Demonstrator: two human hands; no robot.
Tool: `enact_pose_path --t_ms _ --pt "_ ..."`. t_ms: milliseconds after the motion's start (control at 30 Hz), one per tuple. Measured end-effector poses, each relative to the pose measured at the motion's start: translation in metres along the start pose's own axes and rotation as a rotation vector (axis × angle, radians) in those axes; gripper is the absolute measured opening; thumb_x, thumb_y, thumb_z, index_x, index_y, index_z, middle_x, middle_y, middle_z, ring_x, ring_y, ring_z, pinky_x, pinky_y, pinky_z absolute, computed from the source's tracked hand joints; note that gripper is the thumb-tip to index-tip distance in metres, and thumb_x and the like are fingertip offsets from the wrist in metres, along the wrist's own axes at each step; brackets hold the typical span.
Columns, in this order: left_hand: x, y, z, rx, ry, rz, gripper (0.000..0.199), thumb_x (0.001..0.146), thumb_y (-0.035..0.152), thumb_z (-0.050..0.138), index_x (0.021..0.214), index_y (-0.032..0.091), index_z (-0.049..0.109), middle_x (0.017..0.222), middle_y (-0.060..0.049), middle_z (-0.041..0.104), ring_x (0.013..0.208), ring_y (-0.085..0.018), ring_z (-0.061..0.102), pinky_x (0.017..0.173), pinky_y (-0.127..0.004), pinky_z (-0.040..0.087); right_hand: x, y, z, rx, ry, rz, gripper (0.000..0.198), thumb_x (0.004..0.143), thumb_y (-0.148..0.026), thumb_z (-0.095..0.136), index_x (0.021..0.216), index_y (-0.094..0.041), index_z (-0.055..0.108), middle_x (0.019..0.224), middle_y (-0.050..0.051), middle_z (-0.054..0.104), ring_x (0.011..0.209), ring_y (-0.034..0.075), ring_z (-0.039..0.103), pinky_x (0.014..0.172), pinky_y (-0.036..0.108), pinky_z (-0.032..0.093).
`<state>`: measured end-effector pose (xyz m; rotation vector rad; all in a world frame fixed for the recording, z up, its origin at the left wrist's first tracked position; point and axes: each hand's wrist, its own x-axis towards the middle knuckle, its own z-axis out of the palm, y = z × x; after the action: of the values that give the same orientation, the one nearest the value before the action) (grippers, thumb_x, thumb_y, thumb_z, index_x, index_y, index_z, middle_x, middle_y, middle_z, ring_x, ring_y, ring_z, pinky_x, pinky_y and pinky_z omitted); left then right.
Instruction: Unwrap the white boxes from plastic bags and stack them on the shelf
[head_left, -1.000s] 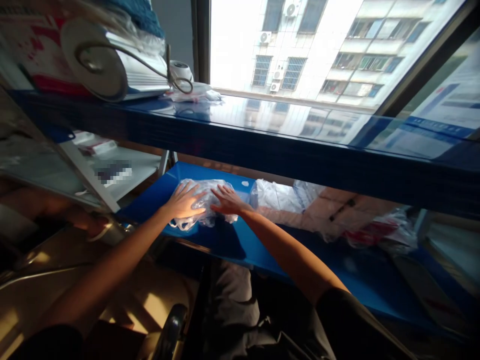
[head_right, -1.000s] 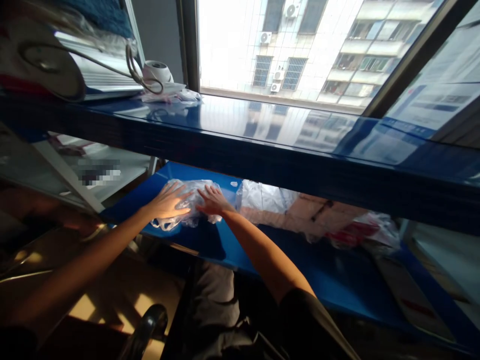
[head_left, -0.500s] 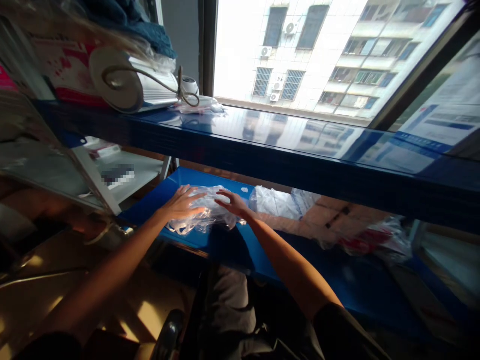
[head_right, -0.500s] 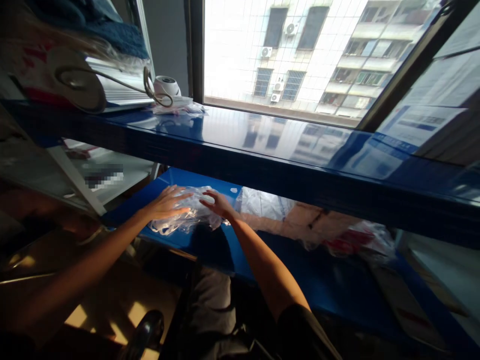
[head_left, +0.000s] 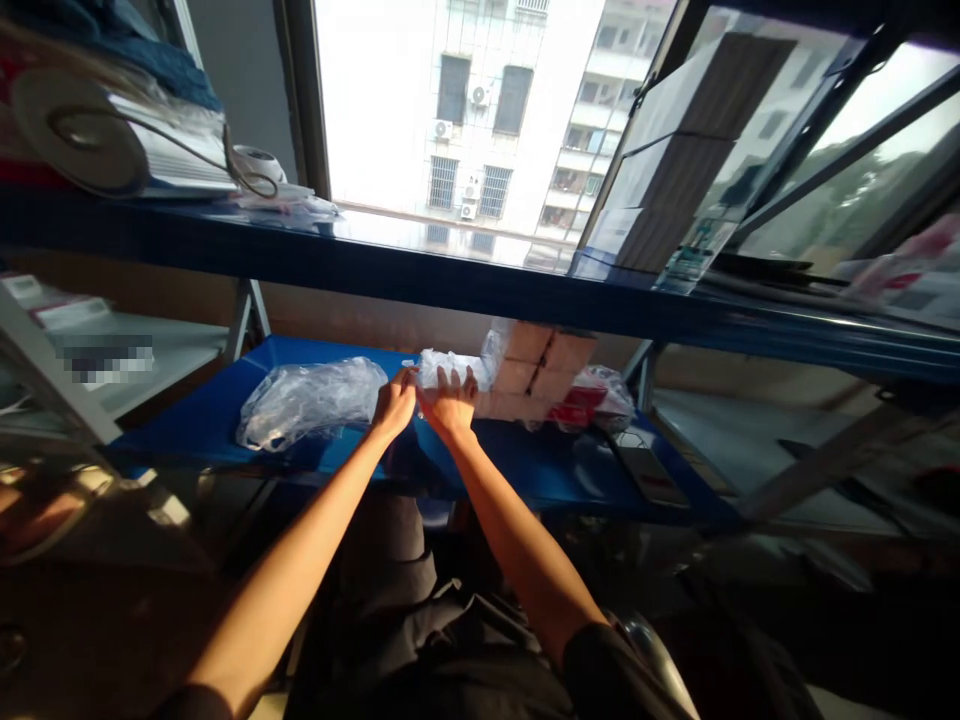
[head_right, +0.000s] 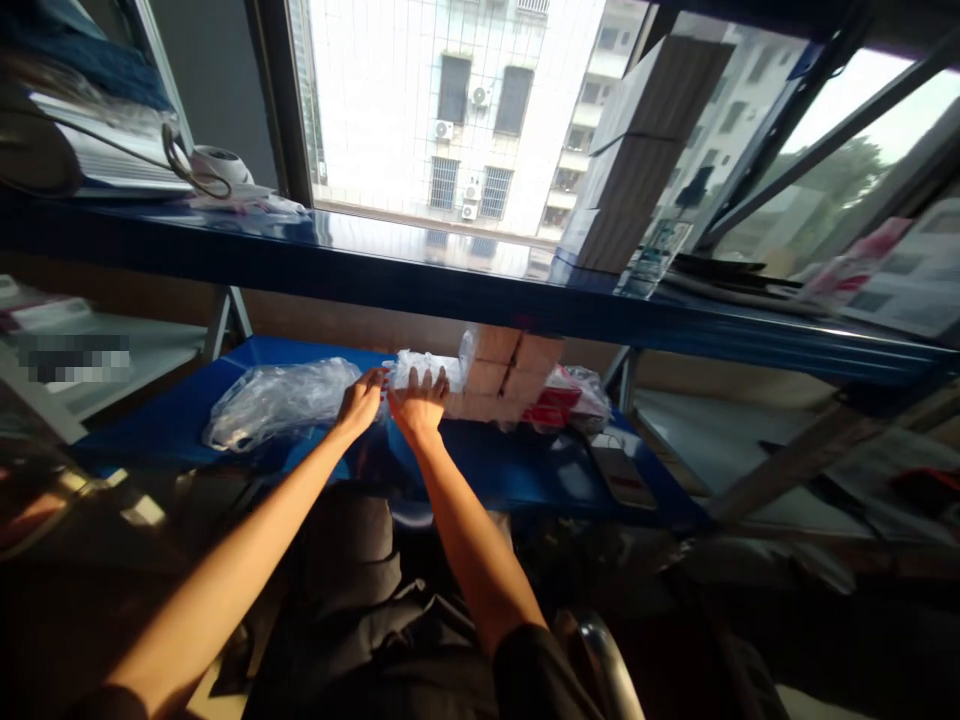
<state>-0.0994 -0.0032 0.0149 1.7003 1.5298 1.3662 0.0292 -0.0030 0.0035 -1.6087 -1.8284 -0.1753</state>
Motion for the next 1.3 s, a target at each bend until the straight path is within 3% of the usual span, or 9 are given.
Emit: enact_pose_path --t_ms 133,367,500,600,767,867,1000,1167,1300 --pt "-0.021 0.002 0.018 0.014 -0.008 -0.088 0.042 0.104 0.033 0.044 0.137 0.023 0.068 0.134 -0.013 0.074 0.122 -0.030 0.070 0.102 -0.043 0.055 -0.005 -0.003 -0.009 -0.209 -0.261 -0.007 0.059 0.107 -0.038 0.038 0.164 -0.025 0.039 0.165 0.017 0.045 0.159 0.040 0.026 0.126 0.068 0.016" --pt "-0.023 -0.016 0.005 -0.119 0.028 -0.129 0.035 0.094 0.034 0.056 0.122 0.022 0.072 0.091 -0.006 0.080 0.092 -0.025 0.077 0.080 -0.035 0.061 -0.030 -0.006 -0.032 -0.081 -0.119 -0.029 0.052 0.099 -0.051 0.056 0.140 -0.020 0.065 0.148 0.021 0.061 0.154 0.045 0.032 0.121 0.064 0.030" --pt "-0.039 -0.016 0.001 -0.079 0.033 0.065 0.029 0.091 0.034 0.061 0.114 0.022 0.075 0.110 -0.009 0.079 0.109 -0.026 0.074 0.094 -0.039 0.060 -0.058 0.025 -0.059 0.070 -0.165 -0.020 0.052 0.090 -0.051 0.069 0.135 -0.024 0.068 0.139 0.015 0.068 0.140 0.043 0.049 0.116 0.058 0.040" --pt "-0.058 -0.001 -0.004 0.072 0.043 0.276 0.031 0.089 0.032 0.067 0.117 0.023 0.078 0.129 -0.011 0.072 0.131 -0.030 0.062 0.116 -0.048 0.048 -0.072 0.063 -0.087 0.232 -0.281 -0.134 0.060 0.081 -0.040 0.078 0.139 -0.028 0.067 0.151 0.008 0.062 0.147 0.039 0.046 0.124 0.059 0.032" --pt "-0.081 0.018 -0.004 0.019 -0.260 0.354 0.031 0.091 0.027 0.063 0.119 0.026 0.078 0.136 -0.008 0.070 0.133 -0.028 0.061 0.118 -0.046 0.047 -0.088 0.103 -0.119 0.476 -0.412 -0.142 0.061 0.076 -0.021 0.073 0.137 -0.026 0.070 0.165 0.008 0.048 0.153 0.032 0.044 0.126 0.049 0.036" --pt "-0.091 0.018 0.010 0.019 -0.202 0.332 0.033 0.090 0.024 0.063 0.119 0.023 0.078 0.132 -0.011 0.068 0.128 -0.028 0.062 0.116 -0.046 0.049 -0.096 0.101 -0.117 0.569 -0.352 -0.015 0.047 0.085 -0.030 0.071 0.132 -0.026 0.072 0.165 0.009 0.047 0.147 0.031 0.052 0.117 0.044 0.047" --pt "-0.105 0.020 0.023 0.103 -0.036 0.302 0.030 0.090 0.030 0.068 0.118 0.025 0.079 0.123 -0.011 0.066 0.120 -0.029 0.062 0.113 -0.049 0.050 -0.103 0.087 -0.105 0.525 -0.183 0.037 0.038 0.095 -0.048 0.067 0.121 -0.023 0.076 0.156 0.014 0.057 0.145 0.031 0.054 0.117 0.042 0.046" --pt "-0.117 0.032 0.017 0.161 -0.035 0.345 0.008 0.087 0.030 0.072 0.093 0.026 0.073 0.103 -0.008 0.067 0.110 -0.029 0.062 0.107 -0.051 0.050 -0.111 0.078 -0.099 0.592 -0.100 -0.011 0.033 0.096 -0.049 0.065 0.110 -0.021 0.076 0.153 0.014 0.060 0.138 0.030 0.060 0.117 0.042 0.046" --pt "-0.120 0.033 0.014 0.078 0.035 0.340 0.013 0.083 0.026 0.071 0.086 0.024 0.058 0.095 -0.005 0.061 0.097 -0.024 0.062 0.095 -0.043 0.054 -0.115 0.077 -0.099 0.622 0.016 0.003 0.026 0.097 -0.046 0.061 0.100 -0.023 0.073 0.139 0.013 0.070 0.145 0.031 0.052 0.124 0.048 0.039"
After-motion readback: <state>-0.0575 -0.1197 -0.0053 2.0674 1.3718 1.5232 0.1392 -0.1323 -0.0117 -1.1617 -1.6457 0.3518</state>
